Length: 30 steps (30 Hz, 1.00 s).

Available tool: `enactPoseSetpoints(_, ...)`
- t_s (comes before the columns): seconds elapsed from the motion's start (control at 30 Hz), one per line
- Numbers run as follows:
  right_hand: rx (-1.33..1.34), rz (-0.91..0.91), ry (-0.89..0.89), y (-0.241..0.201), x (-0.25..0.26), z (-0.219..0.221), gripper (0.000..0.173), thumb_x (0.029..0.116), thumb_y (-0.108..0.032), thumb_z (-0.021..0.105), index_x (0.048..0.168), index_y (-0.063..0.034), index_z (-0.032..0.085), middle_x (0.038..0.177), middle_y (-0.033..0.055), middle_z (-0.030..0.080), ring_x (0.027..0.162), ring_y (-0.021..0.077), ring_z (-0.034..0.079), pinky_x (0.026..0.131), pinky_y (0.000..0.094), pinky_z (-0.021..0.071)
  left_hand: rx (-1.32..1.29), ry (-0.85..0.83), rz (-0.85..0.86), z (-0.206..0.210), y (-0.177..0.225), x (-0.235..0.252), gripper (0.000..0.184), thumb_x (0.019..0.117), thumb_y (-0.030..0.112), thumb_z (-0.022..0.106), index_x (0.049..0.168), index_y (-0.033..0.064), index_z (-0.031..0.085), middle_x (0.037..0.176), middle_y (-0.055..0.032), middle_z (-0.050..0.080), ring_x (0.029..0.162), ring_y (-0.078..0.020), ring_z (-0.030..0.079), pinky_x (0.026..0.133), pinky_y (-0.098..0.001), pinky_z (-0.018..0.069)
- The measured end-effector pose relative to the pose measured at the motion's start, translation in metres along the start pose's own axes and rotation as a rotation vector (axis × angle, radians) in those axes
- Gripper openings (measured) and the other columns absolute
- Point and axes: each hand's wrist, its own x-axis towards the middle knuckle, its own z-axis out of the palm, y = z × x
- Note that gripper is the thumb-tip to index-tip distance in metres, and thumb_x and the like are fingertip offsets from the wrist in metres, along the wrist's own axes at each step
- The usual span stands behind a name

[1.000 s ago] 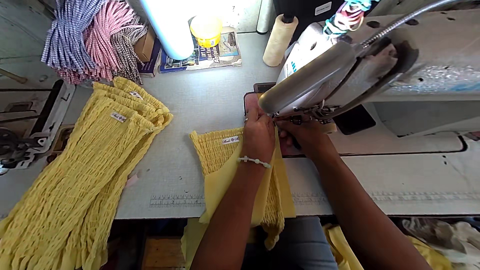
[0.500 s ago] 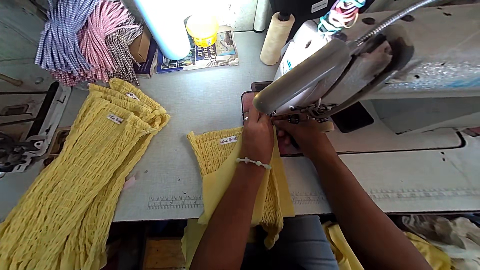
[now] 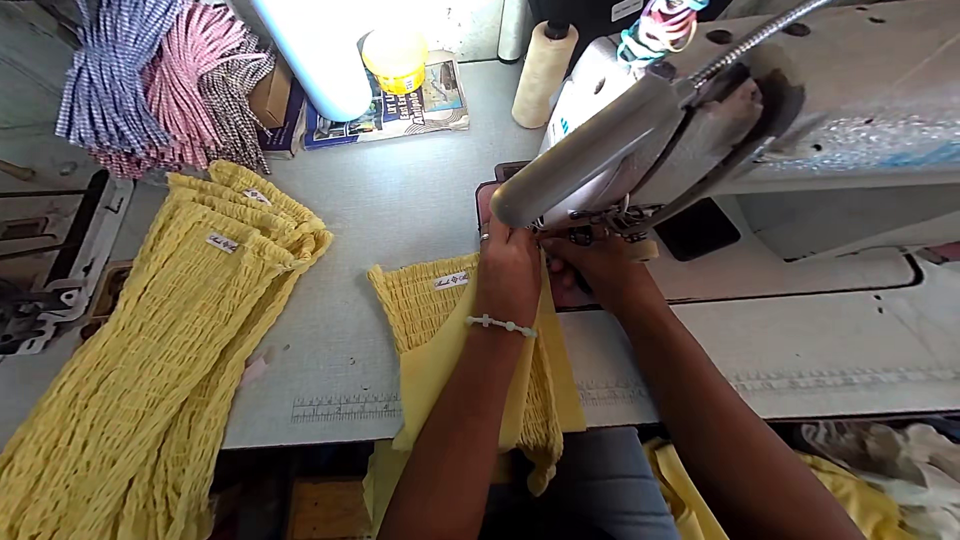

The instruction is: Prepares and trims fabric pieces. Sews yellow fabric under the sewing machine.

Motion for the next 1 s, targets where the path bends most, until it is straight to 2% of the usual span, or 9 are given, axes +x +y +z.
enactPoseSetpoints(0.43,-0.001,0.002,-0.005,-0.0006,0.0000,0.0001,0.009,0.0974,-0.007,0.069,0.104,-0.0029,0.064,0.065,0.0017,0.064,0.046,0.0054,0.057,0.045,0.0178,0.0500,0.024,-0.013,0.004,0.0006,-0.0001,-0.0001,0.009,0.0922,-0.002,0.067,0.084,-0.0063,0.070,0.099,-0.0180,0.064,0.088,-0.0255,0.066,0.078,-0.0334,0.0574)
enactPoseSetpoints(0.73,-0.019,-0.041,-0.015,0.0013,-0.0006,-0.0013,0.009,0.0972,-0.007,0.069,0.105,-0.0029,0.066,0.065,0.0015,0.064,0.047,0.0052,0.058,0.045,0.0174,0.0497,0.008,0.005,0.024,0.0016,0.0003,0.0002,0.008,0.0920,0.000,0.069,0.090,-0.0064,0.073,0.106,-0.0206,0.066,0.093,-0.0278,0.069,0.082,-0.0351,0.0587)
enactPoseSetpoints(1.0,-0.008,-0.020,-0.017,0.0005,-0.0002,-0.0013,0.009,0.0973,-0.007,0.069,0.105,-0.0031,0.067,0.065,0.0014,0.064,0.047,0.0054,0.057,0.045,0.0175,0.0496,-0.037,0.003,-0.048,-0.0017,0.0008,0.0008,0.007,0.0911,0.000,0.070,0.086,-0.0030,0.074,0.102,-0.0170,0.065,0.088,-0.0242,0.067,0.078,-0.0327,0.0575)
